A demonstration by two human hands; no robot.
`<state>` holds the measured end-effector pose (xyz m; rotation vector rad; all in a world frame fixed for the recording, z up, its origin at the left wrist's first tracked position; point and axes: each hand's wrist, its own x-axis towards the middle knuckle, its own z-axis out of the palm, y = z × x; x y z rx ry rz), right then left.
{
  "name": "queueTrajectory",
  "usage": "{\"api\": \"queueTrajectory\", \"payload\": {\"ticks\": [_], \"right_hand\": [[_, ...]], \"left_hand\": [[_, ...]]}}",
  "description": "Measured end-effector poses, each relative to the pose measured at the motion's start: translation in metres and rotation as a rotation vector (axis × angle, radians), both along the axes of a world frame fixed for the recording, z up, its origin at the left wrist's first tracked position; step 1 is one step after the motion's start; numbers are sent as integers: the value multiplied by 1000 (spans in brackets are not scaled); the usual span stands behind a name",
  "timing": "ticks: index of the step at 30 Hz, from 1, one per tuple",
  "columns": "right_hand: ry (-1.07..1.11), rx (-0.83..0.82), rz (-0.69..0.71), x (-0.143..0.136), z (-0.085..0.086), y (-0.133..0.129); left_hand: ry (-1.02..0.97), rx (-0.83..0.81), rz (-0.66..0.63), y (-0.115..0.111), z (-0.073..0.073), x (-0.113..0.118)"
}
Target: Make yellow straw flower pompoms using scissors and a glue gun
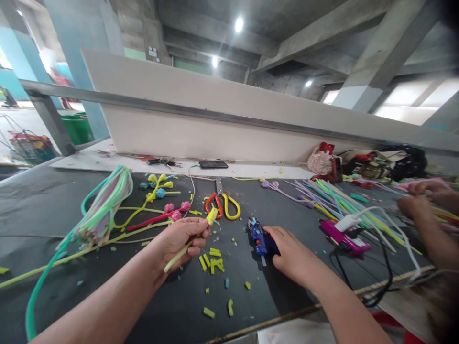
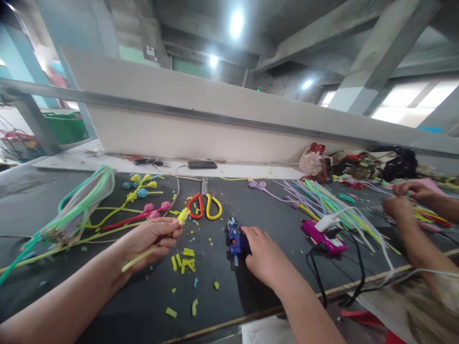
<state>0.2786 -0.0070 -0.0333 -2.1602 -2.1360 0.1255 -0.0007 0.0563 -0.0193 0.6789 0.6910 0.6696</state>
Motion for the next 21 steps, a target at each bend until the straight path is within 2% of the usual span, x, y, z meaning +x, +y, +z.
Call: {"api": "queueTrajectory", "payload": {"ticks": [2,5,7,10,15,17,21], "right_hand": [[-15,16,-76,-6,3,2],[37,133,-201,-15,19,-1],[151,244,-181,-24,31,-9],[355,393,-15,-41,42,-24],[438,401,259,-65,39,-39],[414,450,298,-68,36,-39],[337,504,284,-67,32,-36]], "left_hand": [[-28,-10,-9,0,-1,0],[-59,-15,-18,-1,0,0],[-74,-27,-29,-2,1,1],[-117,-40,-49,-4,4,2],[-180,-32,-116,-4,5,1],[-192,-30,-136,-4,4,1],[-196,-10,-149,-4,2,1]]}}
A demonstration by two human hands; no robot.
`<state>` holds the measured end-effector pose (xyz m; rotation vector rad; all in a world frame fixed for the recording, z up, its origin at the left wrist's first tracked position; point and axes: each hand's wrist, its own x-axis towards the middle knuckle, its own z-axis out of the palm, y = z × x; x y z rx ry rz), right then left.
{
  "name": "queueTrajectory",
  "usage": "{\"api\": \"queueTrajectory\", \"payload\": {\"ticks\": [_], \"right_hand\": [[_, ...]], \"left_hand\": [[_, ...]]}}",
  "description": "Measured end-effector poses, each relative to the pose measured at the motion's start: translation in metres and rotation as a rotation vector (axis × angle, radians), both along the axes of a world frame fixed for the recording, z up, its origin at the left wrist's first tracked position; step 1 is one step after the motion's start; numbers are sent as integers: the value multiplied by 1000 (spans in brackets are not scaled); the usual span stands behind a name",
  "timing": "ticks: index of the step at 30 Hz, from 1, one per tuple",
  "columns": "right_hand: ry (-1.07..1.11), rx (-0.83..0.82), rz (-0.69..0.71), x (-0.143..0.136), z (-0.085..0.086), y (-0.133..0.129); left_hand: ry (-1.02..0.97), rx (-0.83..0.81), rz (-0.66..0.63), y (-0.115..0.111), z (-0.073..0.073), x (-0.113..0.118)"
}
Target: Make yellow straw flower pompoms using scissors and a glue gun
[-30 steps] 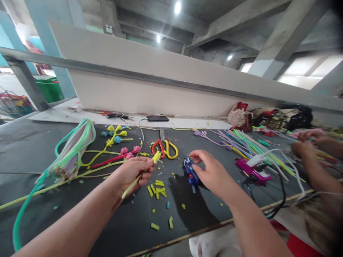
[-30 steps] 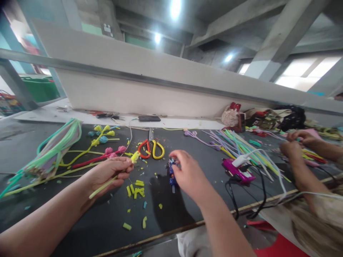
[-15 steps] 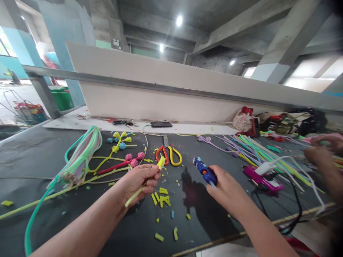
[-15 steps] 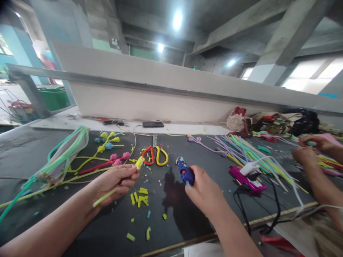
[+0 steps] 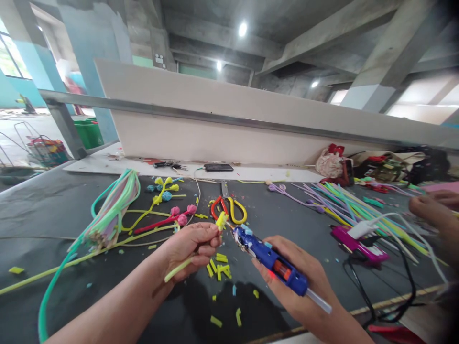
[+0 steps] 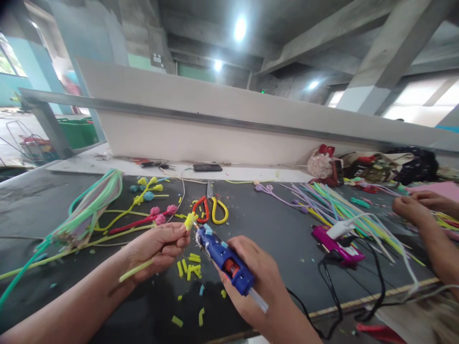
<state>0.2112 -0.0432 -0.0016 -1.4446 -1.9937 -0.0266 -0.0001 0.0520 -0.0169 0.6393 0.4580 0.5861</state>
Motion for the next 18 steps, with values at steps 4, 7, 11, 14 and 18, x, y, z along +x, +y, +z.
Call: {"api": "queueTrajectory", "payload": {"ticks": [4,7,11,14,18], "right_hand": [[2,42,-24,-2,0,2],[55,32,24,-3,-1,0],[85,-33,100,-2,-5,-1],[38,9,54,-1,-9,2],[-17,106,-36,0,-10,7]], "left_hand": [[4,6,-1,0,-1,0],[0,10,-5,1,-1,0],[-11,9,-6,2,-2,-1],[-1,7,-8,2,-2,-2],[29,23,-3,1,0,-1]]}}
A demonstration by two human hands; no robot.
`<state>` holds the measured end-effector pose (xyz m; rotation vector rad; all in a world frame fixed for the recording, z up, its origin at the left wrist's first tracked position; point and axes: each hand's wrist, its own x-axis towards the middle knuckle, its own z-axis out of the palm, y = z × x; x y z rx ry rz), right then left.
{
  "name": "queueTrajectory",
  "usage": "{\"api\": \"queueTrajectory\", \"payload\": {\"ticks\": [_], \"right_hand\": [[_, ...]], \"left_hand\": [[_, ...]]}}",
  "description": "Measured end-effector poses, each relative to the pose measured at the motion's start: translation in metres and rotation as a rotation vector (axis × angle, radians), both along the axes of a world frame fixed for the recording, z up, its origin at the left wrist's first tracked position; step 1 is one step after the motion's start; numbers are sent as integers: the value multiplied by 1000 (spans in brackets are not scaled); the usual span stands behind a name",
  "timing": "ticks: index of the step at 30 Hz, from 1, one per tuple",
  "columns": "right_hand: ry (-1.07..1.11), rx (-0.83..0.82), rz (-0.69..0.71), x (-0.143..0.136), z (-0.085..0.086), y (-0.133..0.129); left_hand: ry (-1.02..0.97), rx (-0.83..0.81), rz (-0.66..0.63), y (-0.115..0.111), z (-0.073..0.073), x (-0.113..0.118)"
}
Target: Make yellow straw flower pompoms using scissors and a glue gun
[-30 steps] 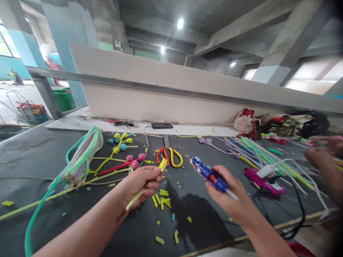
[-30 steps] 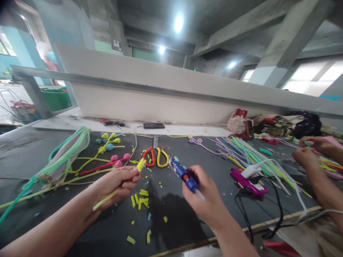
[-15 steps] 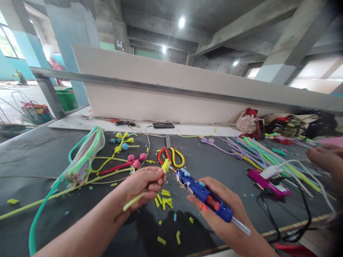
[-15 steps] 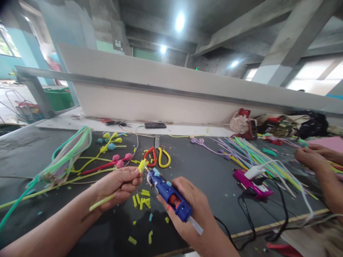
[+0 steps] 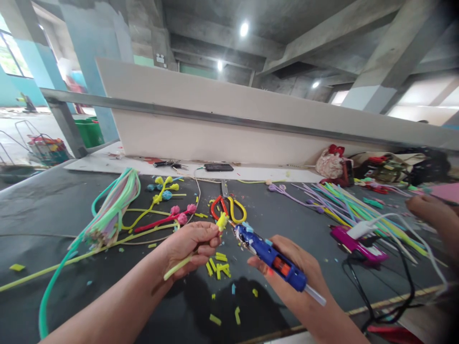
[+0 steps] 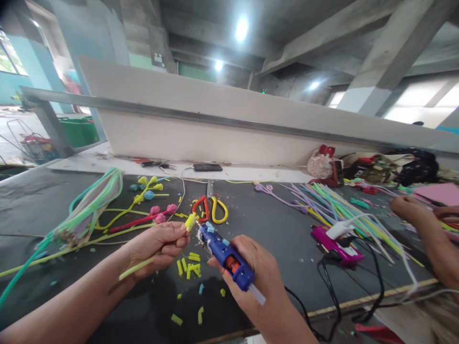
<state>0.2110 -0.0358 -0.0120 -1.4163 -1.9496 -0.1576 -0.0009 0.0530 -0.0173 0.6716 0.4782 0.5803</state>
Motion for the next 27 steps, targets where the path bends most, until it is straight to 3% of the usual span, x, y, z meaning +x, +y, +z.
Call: {"api": "queueTrajectory", "payload": {"ticks": [7,16,23,27], "right_hand": [[-66,-34,93,-6,7,-4],[-9,-49,28,-2,3,0],[-114,-136,97,-5,5,-4],[-53,-123,82,-1,5,-3]], "left_hand": [[7,16,27,2,-1,-1],[67,72,12,0,-3,1],[76,82,53,2,-3,1],[82,115,28,2,-4,1]]}}
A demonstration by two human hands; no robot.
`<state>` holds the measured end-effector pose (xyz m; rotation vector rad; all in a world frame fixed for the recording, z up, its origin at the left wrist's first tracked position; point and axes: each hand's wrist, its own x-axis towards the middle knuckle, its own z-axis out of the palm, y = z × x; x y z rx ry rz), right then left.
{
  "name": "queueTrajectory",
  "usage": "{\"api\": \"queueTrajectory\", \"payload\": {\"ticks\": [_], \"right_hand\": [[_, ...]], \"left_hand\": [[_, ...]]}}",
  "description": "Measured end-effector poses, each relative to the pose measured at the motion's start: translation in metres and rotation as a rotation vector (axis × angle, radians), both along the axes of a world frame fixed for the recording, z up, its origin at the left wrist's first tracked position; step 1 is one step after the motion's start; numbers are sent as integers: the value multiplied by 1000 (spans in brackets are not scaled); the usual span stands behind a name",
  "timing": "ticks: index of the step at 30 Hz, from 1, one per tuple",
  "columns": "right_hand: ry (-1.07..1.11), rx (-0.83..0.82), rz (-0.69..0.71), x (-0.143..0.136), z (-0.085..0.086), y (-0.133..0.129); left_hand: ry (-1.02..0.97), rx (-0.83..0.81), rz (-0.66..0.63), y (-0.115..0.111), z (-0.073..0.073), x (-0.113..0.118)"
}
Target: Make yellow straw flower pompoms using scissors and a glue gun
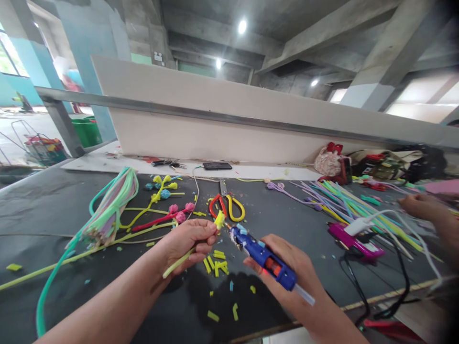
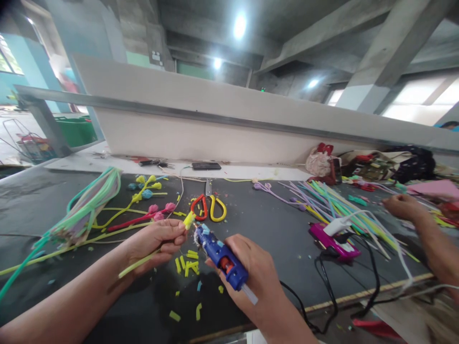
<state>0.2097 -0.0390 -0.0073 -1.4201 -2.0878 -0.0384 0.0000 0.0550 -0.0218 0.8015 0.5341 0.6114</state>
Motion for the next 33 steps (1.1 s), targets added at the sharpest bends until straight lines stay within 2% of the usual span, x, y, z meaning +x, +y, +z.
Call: {"api": "queueTrajectory", "payload": {"ticks": [4,7,9,12,16,20,22,24,25,27,29,33], "right_hand": [[26,31,-52,16,0,3],[-59,20,-160,36,1,6],[-168,-46,-257,52,-1,9],[-293,-131,-309,75,-12,17],[-284,-316,-355,96,-22,23],[-191,-492,-320,102,-7,21],[-167,-453,-331,91,4,20],[-87,-305,-379,68,10,22],[-31,-285,-352,52,10,24],[49,-302,-188,18,4,29],[23,-344,-23,-13,-7,35],[-89,-401,26,-41,-24,47]], "left_hand": [[0,-12,8,0,-1,-1],[2,-19,18,0,-1,-1],[3,-9,21,-1,-1,-1],[6,-7,19,-1,-1,0],[8,-24,19,0,-1,-1],[2,-32,39,1,1,-3],[-3,-40,48,2,2,-4],[6,-45,47,2,3,-4],[11,-47,44,2,4,-4],[16,-49,37,2,3,-4],[15,-48,33,2,3,-4],[22,-42,37,3,1,-4]]}}
